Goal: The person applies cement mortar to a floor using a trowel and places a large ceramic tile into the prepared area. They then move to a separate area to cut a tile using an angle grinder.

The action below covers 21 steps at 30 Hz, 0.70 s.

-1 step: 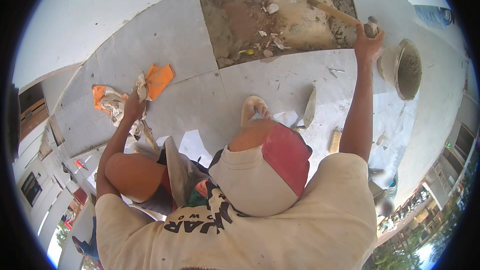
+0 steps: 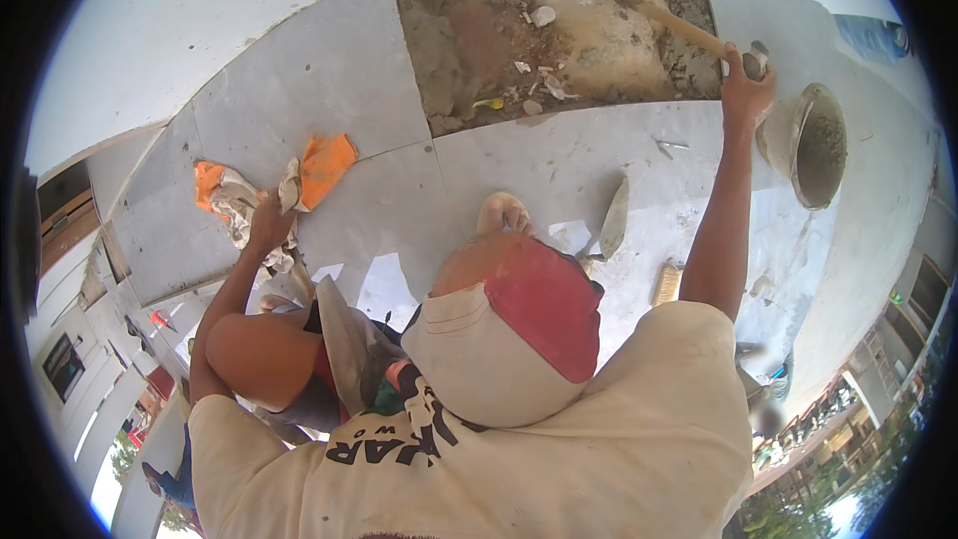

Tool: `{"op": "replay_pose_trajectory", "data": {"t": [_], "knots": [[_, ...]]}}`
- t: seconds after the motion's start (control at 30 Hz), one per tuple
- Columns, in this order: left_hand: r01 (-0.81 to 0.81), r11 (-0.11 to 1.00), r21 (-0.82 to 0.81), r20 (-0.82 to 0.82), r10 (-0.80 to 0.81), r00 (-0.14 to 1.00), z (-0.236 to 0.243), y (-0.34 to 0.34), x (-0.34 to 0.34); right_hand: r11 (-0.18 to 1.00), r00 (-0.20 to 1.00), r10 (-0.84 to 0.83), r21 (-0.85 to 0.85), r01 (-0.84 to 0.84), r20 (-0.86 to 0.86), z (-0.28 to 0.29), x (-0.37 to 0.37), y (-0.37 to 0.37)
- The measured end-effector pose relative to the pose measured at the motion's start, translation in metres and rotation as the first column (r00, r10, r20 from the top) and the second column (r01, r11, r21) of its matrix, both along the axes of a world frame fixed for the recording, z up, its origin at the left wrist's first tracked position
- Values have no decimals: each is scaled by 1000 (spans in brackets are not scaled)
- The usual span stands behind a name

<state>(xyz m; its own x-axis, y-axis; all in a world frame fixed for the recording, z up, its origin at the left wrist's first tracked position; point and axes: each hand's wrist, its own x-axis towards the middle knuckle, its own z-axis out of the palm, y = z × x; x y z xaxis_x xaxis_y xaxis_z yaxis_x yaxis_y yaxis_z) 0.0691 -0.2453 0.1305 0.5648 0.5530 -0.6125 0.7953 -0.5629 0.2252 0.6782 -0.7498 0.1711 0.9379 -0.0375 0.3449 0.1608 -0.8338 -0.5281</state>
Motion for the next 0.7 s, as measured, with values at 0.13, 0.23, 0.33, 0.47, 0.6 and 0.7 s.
{"op": "replay_pose_trajectory", "data": {"t": [0.13, 0.23, 0.33, 0.47, 0.6, 0.7], "knots": [[-175, 984, -42, -5, 175, 985, 47, -57, 9, 830, 902, 37, 516, 212, -430, -19, 30, -24], [-305, 944, -130, 39, 312, 949, 55, -95, 38, 715, 809, 135, 622, 320, -572, -64, 43, -53], [-321, 935, -151, 88, 336, 938, 34, -88, 60, 675, 770, 141, 629, 385, -622, -93, 39, -81], [-283, 957, -66, 164, 290, 943, 34, -85, 96, 826, 730, 89, 459, 326, -677, -122, 39, -94], [-9, 998, -66, 185, 21, 983, 9, -83, 101, 979, 735, -100, 68, 195, -670, -127, 37, -94], [315, 947, 71, 191, -323, 927, -3, -90, 105, 967, 722, -251, -199, 158, -645, -129, 35, -94]]}}
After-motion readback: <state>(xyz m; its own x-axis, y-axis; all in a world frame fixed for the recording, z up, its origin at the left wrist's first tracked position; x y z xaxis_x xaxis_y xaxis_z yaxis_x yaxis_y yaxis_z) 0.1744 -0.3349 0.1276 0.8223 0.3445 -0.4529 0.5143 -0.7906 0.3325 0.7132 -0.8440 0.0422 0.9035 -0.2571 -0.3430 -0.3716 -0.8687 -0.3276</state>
